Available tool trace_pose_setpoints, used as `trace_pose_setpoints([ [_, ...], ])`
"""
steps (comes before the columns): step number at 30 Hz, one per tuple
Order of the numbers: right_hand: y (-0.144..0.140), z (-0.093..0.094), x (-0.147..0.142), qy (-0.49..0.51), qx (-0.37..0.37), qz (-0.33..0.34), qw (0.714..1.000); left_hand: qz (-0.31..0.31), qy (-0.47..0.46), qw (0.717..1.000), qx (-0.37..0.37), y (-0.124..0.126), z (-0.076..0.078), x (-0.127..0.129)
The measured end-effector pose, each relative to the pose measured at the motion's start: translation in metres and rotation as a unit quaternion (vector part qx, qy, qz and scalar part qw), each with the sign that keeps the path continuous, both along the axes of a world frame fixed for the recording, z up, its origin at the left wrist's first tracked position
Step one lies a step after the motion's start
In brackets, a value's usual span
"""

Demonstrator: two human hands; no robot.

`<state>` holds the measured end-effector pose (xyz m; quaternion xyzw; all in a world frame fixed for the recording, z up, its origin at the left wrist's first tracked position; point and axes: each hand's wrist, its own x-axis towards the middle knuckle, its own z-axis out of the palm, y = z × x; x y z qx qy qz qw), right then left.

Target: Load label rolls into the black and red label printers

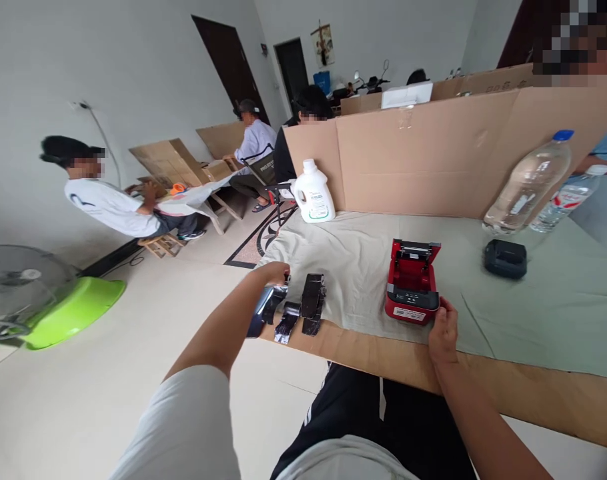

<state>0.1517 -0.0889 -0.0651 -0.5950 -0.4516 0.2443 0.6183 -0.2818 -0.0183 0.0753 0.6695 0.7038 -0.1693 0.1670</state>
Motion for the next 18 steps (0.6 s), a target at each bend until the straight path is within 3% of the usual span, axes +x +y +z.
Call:
trace_pose_setpoints([
  [2,-0.004,0.009,-0.001,-0.043,0.053,-0.025,0.997,-0.019,-0.088,0.995,-0.044,-0.002,0.023,0.015],
  [4,-0.012,0.026,-0.004,-0.097,0.122,-0.007,0.988,-0.078,-0.242,0.962,-0.096,-0.005,0.044,0.044],
  [6,-0.022,0.049,-0.012,-0.110,0.160,0.086,0.977,-0.165,-0.351,0.911,-0.141,-0.009,0.057,0.085],
  [8,-0.031,0.070,-0.022,-0.063,0.151,0.220,0.962,-0.247,-0.396,0.870,-0.159,-0.008,0.061,0.130],
  [10,-0.038,0.083,-0.030,0.011,0.109,0.328,0.938,-0.298,-0.422,0.847,-0.123,-0.001,0.056,0.173],
  [12,-0.040,0.087,-0.034,0.074,0.050,0.363,0.928,-0.325,-0.426,0.842,-0.061,0.011,0.045,0.210],
  [15,-0.039,0.082,-0.029,0.077,-0.036,0.299,0.950,-0.356,-0.364,0.860,0.040,0.032,0.025,0.251],
  [18,-0.035,0.079,-0.020,0.009,-0.092,0.239,0.966,-0.385,-0.255,0.883,0.083,0.044,0.010,0.278],
])
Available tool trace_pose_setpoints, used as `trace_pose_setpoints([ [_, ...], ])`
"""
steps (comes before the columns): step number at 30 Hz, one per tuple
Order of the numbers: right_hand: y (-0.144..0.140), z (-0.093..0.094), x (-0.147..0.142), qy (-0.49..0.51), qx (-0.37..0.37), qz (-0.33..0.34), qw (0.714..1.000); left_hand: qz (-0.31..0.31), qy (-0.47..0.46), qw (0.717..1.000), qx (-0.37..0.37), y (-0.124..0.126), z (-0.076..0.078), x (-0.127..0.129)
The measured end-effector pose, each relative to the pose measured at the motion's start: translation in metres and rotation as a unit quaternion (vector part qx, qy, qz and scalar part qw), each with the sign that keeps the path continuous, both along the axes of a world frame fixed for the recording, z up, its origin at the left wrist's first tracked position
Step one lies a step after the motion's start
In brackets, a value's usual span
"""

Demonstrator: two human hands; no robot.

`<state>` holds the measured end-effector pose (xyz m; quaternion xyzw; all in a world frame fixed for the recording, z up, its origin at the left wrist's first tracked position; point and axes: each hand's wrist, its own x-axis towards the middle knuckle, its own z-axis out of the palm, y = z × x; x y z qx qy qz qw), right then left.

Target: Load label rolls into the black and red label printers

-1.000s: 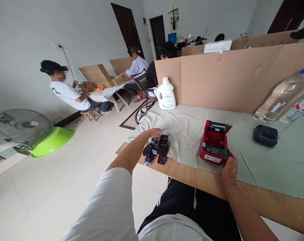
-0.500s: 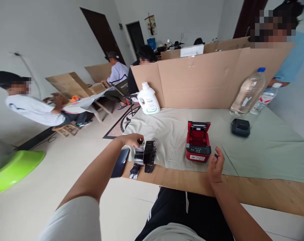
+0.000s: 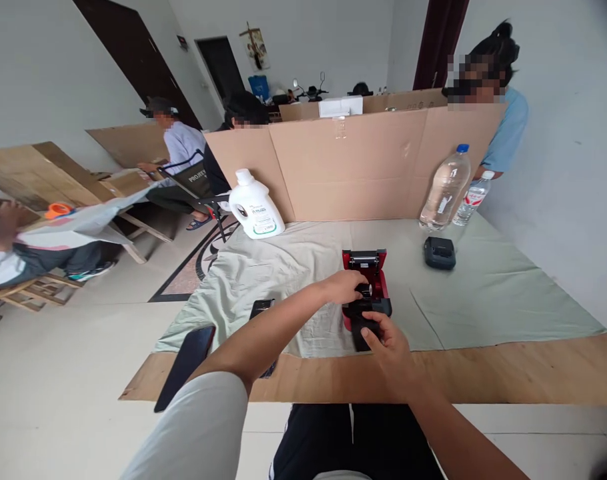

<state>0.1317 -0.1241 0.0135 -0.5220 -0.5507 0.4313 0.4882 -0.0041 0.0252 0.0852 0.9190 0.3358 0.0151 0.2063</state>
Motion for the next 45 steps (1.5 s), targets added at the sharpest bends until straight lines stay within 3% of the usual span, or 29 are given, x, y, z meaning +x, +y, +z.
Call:
trace_pose_setpoints([
  [3,0.005,0.002,0.005,-0.056,-0.004,-0.019,0.998,0.024,0.094,0.994,0.049,0.004,-0.008,0.019],
  [8,0.016,0.003,0.004,-0.081,-0.031,-0.034,0.996,0.064,0.199,0.976,0.063,0.005,-0.014,0.041],
  [12,0.021,0.004,0.001,-0.051,-0.058,-0.026,0.997,0.096,0.213,0.968,0.088,0.006,-0.019,0.050],
  [19,0.020,0.015,-0.002,-0.003,-0.086,-0.035,0.996,0.086,0.205,0.972,0.080,0.009,-0.021,0.051],
  [23,0.020,0.016,-0.002,0.010,-0.073,-0.034,0.997,0.094,0.140,0.984,0.054,0.004,-0.014,0.033],
  [27,0.020,0.015,-0.002,0.019,-0.078,-0.036,0.996,0.068,-0.035,0.997,0.029,-0.002,0.004,0.009],
  [31,0.019,0.015,-0.001,0.015,-0.079,-0.044,0.996,0.142,-0.218,0.957,0.127,0.003,0.012,-0.002],
  [33,0.018,0.015,0.000,0.016,-0.074,-0.043,0.996,0.152,-0.241,0.945,0.163,0.006,0.006,-0.005],
  [36,0.016,0.015,0.002,0.015,-0.073,-0.036,0.997,0.141,-0.248,0.945,0.159,-0.002,-0.009,-0.009],
  [41,0.013,0.010,0.006,0.002,-0.070,-0.026,0.997,0.140,-0.266,0.939,0.169,-0.044,-0.033,-0.014],
  [45,0.014,0.008,0.013,-0.125,-0.038,-0.047,0.990,0.130,-0.222,0.954,0.155,-0.071,-0.047,-0.016],
])
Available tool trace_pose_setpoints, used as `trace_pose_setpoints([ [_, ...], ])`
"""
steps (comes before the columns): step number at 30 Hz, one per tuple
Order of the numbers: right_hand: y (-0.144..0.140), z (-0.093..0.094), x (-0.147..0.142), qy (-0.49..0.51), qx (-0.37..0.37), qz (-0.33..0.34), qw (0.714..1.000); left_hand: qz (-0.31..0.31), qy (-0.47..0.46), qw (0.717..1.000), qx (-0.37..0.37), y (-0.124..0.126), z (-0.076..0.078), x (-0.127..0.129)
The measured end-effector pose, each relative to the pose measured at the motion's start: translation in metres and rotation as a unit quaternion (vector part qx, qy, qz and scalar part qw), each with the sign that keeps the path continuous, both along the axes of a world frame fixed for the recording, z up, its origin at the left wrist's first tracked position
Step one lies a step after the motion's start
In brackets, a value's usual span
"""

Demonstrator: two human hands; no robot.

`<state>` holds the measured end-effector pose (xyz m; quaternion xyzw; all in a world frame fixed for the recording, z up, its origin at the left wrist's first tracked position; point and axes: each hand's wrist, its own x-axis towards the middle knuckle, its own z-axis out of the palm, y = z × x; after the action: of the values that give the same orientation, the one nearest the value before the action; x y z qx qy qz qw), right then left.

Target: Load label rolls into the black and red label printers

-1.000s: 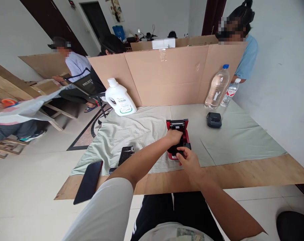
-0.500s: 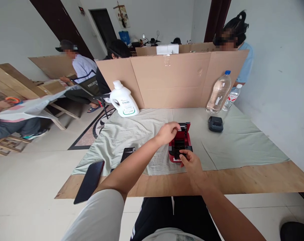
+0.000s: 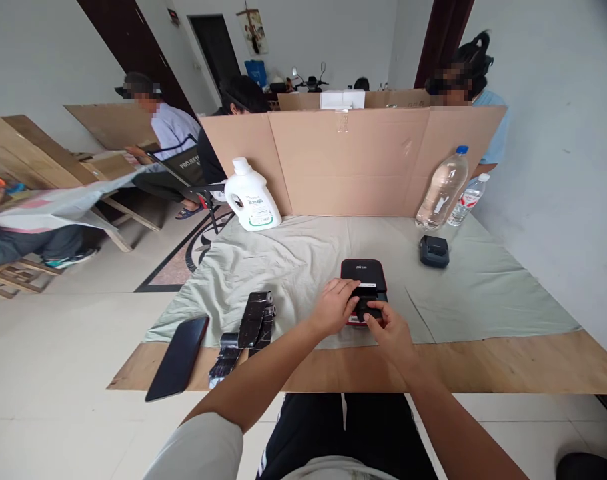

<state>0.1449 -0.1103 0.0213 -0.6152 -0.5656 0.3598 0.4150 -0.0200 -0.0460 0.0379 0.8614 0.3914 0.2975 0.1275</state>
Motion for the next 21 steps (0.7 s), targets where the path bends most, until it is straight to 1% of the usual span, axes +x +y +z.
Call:
trace_pose_setpoints([
  [1,0.001,0.001,0.003,-0.064,0.029,-0.017,0.997,-0.002,0.014,1.000,-0.006,-0.004,-0.002,-0.001],
  [3,0.005,0.004,0.010,-0.192,0.110,-0.042,0.974,-0.009,0.043,0.999,-0.011,-0.008,-0.002,-0.002],
  [4,0.008,0.005,0.013,-0.245,0.151,-0.036,0.957,-0.015,0.059,0.998,-0.012,-0.008,-0.001,-0.003],
  [6,0.015,0.007,0.019,-0.325,0.205,0.012,0.923,-0.032,0.094,0.995,-0.011,-0.007,0.001,-0.005],
  [8,0.021,0.007,0.022,-0.377,0.216,0.066,0.898,-0.049,0.130,0.990,-0.005,-0.003,0.003,-0.006],
  [10,0.026,0.007,0.023,-0.410,0.208,0.089,0.883,-0.052,0.157,0.986,0.005,0.001,0.004,-0.004],
  [13,0.030,0.011,0.021,-0.433,0.191,0.090,0.876,-0.034,0.178,0.983,0.009,0.003,0.003,0.001],
  [17,0.033,0.016,0.020,-0.433,0.173,0.095,0.880,-0.019,0.165,0.986,0.005,0.001,-0.001,0.005],
  [19,0.032,0.010,0.022,-0.404,0.189,0.097,0.890,-0.021,0.134,0.991,-0.001,-0.002,-0.004,0.004],
  [21,0.028,-0.004,0.026,-0.352,0.208,0.081,0.909,-0.012,0.080,0.997,-0.019,-0.005,-0.010,0.001],
])
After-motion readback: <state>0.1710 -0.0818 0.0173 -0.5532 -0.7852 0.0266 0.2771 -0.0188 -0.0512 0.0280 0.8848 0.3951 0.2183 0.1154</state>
